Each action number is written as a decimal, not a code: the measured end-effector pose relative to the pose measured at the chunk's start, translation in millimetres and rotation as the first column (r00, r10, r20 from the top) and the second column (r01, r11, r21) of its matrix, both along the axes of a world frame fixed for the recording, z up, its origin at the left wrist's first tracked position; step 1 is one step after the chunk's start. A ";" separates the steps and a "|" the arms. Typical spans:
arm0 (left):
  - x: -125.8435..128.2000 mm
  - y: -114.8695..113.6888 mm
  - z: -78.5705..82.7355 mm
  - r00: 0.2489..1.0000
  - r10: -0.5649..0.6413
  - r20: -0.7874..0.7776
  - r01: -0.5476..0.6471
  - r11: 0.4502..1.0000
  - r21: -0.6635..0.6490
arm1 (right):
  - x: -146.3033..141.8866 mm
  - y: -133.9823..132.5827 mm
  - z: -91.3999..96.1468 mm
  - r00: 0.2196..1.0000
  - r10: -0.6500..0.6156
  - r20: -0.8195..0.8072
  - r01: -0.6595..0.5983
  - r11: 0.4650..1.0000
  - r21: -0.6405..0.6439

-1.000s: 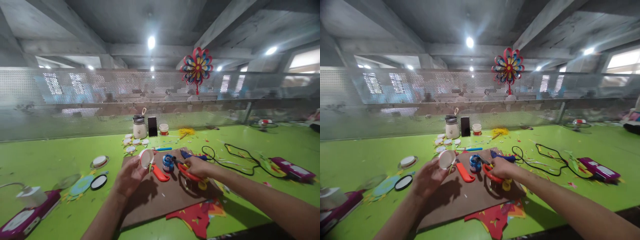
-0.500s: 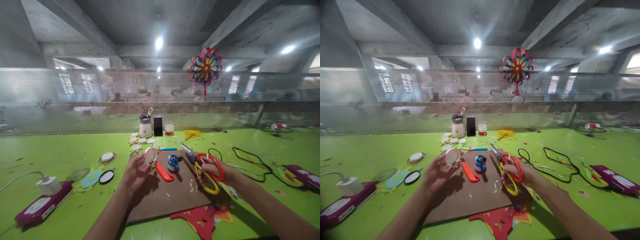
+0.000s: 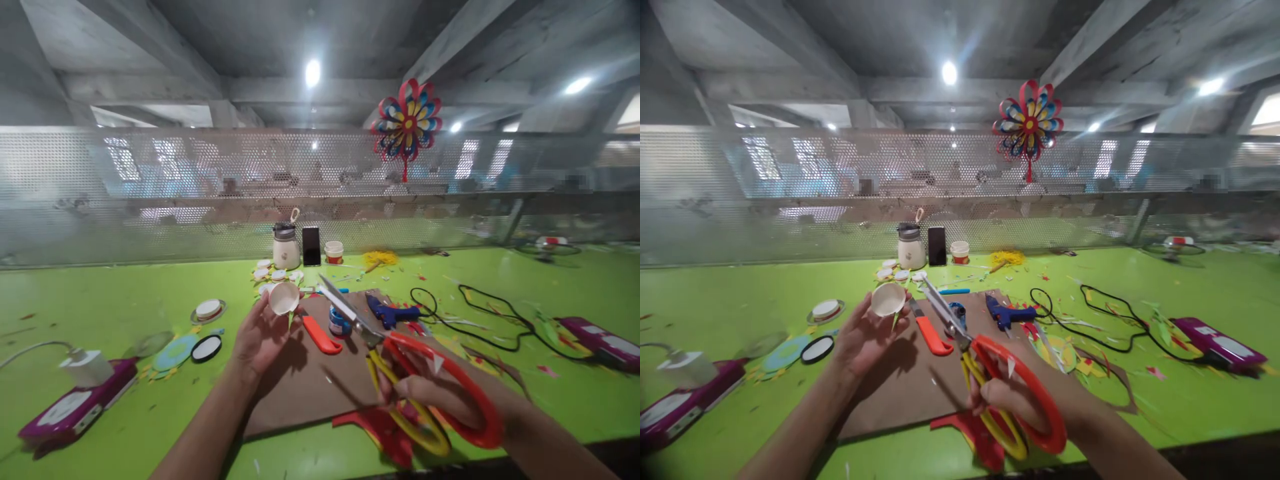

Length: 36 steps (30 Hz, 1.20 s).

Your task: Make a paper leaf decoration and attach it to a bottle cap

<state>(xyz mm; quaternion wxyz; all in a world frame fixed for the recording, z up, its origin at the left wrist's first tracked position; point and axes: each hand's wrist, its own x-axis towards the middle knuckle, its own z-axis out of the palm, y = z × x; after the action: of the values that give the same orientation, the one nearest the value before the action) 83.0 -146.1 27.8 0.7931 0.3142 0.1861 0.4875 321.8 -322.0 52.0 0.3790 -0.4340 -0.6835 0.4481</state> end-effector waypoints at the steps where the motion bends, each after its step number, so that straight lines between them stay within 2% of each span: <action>1: 0.0 -0.1 -0.2 1.000 0.006 -0.006 -0.006 1.000 -0.002 | -3.7 -2.4 3.0 1.000 0.020 0.023 -0.020 1.000 0.005; 6: 1.5 -1.1 -0.3 0.999 0.040 0.008 -0.040 0.999 -0.002 | -18.2 -6.6 14.9 0.994 0.030 0.103 -0.029 1.000 -0.012; 12: 0.7 -2.9 0.5 0.997 0.031 0.067 -0.030 0.999 -0.023 | -29.2 -8.1 16.8 0.970 -0.054 0.236 0.055 0.998 0.005; 15: -1.6 -2.6 -0.8 0.996 -0.027 0.087 0.026 1.000 0.006 | -32.3 -7.7 15.5 0.979 -0.010 0.204 0.015 1.000 -0.026; 20: -4.0 -0.2 -5.7 0.991 -0.094 0.092 0.091 0.995 0.041 | -35.1 -6.4 18.0 0.972 -0.034 0.232 0.037 0.999 -0.011; 25: -2.2 1.3 -8.8 0.994 -0.073 0.085 0.071 0.997 0.029 | -40.6 -3.6 12.4 0.989 -0.034 0.142 0.042 0.997 -0.057; 29: 0.5 -0.4 -9.3 0.998 -0.039 0.055 0.036 0.998 0.047 | -46.0 -1.1 8.4 0.996 -0.012 0.083 0.012 1.000 0.007; 36: 3.9 -2.6 -10.2 1.000 0.005 0.004 -0.006 0.994 0.107 | -52.3 3.9 5.0 0.984 -0.084 0.157 0.077 0.996 0.047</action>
<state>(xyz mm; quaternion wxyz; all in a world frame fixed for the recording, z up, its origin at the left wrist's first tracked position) 86.9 -148.7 17.6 0.7741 0.3548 0.1594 0.4995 269.5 -318.0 57.0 0.3501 -0.4876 -0.7024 0.3824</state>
